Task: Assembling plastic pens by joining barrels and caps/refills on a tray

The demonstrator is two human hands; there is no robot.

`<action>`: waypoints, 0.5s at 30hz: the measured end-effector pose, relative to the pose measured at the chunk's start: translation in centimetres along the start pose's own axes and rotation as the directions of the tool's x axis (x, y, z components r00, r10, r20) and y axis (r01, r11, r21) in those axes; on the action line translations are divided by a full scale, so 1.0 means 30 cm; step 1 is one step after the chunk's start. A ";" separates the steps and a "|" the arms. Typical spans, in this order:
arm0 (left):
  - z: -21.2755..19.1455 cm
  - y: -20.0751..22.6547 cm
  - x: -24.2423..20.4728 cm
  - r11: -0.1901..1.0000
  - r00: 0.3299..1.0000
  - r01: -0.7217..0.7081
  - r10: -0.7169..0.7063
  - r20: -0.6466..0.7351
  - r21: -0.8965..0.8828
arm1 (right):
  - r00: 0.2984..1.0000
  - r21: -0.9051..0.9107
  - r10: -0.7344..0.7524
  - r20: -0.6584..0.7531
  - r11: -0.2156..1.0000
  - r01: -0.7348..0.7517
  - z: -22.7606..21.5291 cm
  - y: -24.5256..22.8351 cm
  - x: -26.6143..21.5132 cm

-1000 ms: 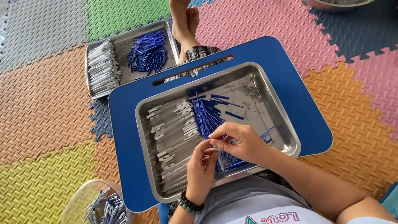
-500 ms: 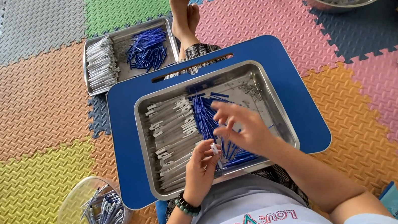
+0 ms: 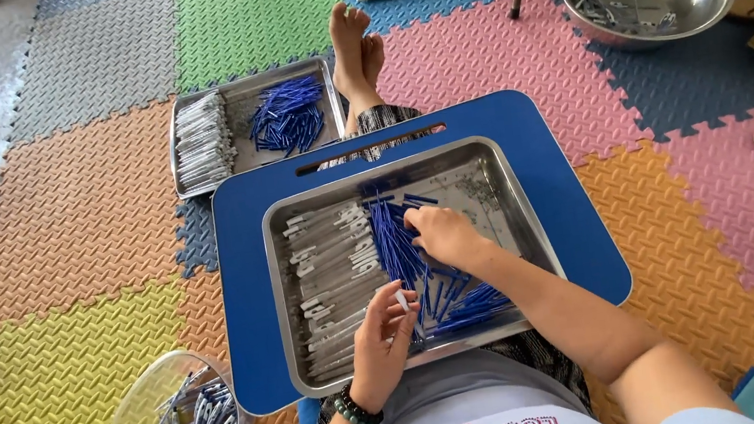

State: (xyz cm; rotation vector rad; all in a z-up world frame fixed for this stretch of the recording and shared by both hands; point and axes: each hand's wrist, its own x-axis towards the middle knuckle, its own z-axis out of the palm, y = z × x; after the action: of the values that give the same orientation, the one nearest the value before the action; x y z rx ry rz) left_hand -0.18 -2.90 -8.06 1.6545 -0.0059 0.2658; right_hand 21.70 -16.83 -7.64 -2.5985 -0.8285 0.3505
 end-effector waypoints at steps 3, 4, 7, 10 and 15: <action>0.013 0.021 0.016 0.997 0.999 -0.039 0.042 -0.033 0.074 | 0.999 -0.027 -0.031 -0.035 0.999 0.030 0.024 0.034 0.008; 0.017 0.025 0.009 0.996 0.998 -0.042 0.044 -0.034 0.074 | 0.999 -0.029 -0.032 -0.037 0.999 0.031 0.029 0.032 0.000; 0.023 0.035 0.013 0.997 1.000 -0.023 0.023 -0.004 0.070 | 1.000 -0.009 -0.016 -0.024 1.000 0.015 0.033 0.036 0.002; 0.032 0.038 0.012 0.996 0.999 -0.050 0.049 0.007 0.072 | 1.000 -0.035 -0.002 -0.029 0.999 0.001 0.047 0.058 0.001; 0.031 0.023 0.008 0.996 0.999 -0.047 0.046 0.016 0.072 | 0.997 -0.082 -0.064 -0.036 0.995 0.061 0.043 0.073 -0.009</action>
State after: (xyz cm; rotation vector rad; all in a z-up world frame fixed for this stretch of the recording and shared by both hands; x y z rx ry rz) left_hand 0.11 -3.84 -7.42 1.7293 -0.0462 0.2927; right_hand 22.12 -18.26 -9.72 -2.6380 -0.9263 0.2528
